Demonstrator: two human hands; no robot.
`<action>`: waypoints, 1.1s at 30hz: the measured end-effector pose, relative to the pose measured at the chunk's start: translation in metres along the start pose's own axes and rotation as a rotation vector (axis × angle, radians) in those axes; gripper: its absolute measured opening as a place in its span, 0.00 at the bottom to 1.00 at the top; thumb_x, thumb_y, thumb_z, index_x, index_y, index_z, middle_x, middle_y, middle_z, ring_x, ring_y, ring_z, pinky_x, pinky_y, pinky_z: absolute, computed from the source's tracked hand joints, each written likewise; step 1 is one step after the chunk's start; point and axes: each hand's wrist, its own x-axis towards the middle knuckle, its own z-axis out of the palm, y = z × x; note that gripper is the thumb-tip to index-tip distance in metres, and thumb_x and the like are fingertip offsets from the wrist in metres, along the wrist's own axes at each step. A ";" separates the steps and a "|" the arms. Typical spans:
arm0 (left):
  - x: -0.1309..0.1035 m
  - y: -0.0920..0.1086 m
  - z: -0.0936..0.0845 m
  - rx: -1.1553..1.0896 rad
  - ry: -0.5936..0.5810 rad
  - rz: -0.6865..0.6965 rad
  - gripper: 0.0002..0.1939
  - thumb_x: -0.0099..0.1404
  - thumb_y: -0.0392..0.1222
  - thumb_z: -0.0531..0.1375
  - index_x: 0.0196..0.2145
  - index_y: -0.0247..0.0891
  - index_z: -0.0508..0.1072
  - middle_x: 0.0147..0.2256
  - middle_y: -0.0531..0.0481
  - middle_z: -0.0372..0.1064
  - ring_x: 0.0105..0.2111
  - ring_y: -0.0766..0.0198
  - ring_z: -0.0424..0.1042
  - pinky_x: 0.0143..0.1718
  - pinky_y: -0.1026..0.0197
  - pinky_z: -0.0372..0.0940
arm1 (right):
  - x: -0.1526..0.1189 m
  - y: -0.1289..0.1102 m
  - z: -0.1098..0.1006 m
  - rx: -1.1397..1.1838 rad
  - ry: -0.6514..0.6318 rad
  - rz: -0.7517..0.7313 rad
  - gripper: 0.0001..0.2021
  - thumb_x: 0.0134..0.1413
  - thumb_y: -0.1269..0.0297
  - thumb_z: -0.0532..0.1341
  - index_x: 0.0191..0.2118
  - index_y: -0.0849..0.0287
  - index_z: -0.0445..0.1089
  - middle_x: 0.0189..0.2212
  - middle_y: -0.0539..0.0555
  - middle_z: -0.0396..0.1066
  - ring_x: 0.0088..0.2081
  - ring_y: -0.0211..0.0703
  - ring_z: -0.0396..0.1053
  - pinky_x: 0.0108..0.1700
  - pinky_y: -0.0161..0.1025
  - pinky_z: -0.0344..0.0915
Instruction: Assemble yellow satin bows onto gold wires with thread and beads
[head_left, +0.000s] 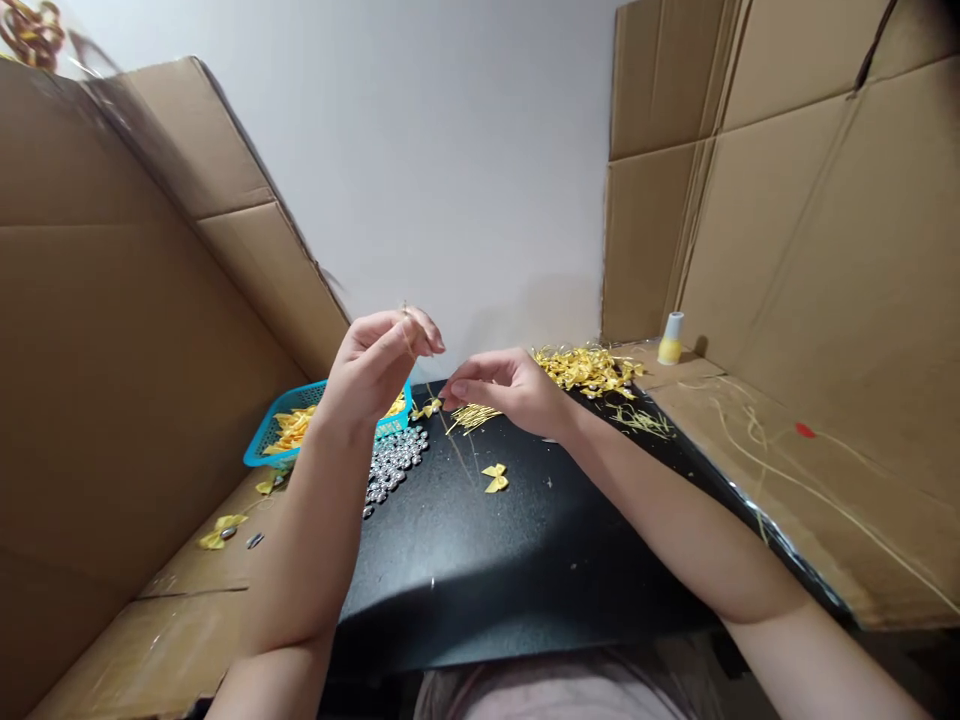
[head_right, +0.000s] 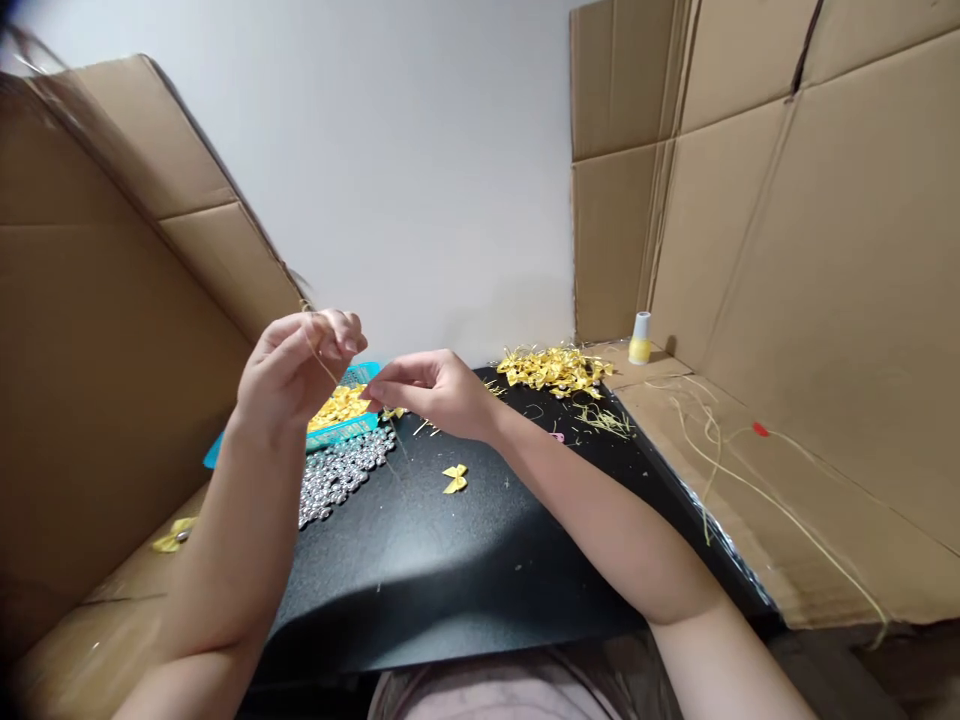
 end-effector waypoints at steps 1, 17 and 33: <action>0.000 -0.003 -0.001 -0.026 0.017 0.001 0.17 0.57 0.51 0.66 0.18 0.39 0.72 0.21 0.51 0.65 0.25 0.67 0.64 0.28 0.62 0.63 | -0.001 0.000 -0.003 -0.032 0.012 0.003 0.06 0.49 0.63 0.64 0.29 0.60 0.74 0.26 0.50 0.75 0.32 0.36 0.72 0.40 0.37 0.68; -0.022 -0.018 -0.025 -0.395 0.252 -0.136 0.22 0.53 0.42 0.68 0.15 0.36 0.58 0.19 0.55 0.58 0.22 0.74 0.61 0.24 0.74 0.65 | -0.006 0.005 -0.018 -0.602 -0.061 0.094 0.07 0.46 0.72 0.60 0.28 0.63 0.77 0.27 0.53 0.77 0.31 0.38 0.72 0.37 0.35 0.66; -0.026 -0.002 -0.049 -0.527 0.435 -0.132 0.15 0.67 0.32 0.56 0.21 0.36 0.68 0.22 0.55 0.67 0.24 0.76 0.65 0.25 0.76 0.67 | -0.003 0.051 -0.026 -0.649 -0.353 0.273 0.08 0.48 0.73 0.60 0.31 0.65 0.78 0.29 0.55 0.78 0.32 0.39 0.73 0.34 0.33 0.65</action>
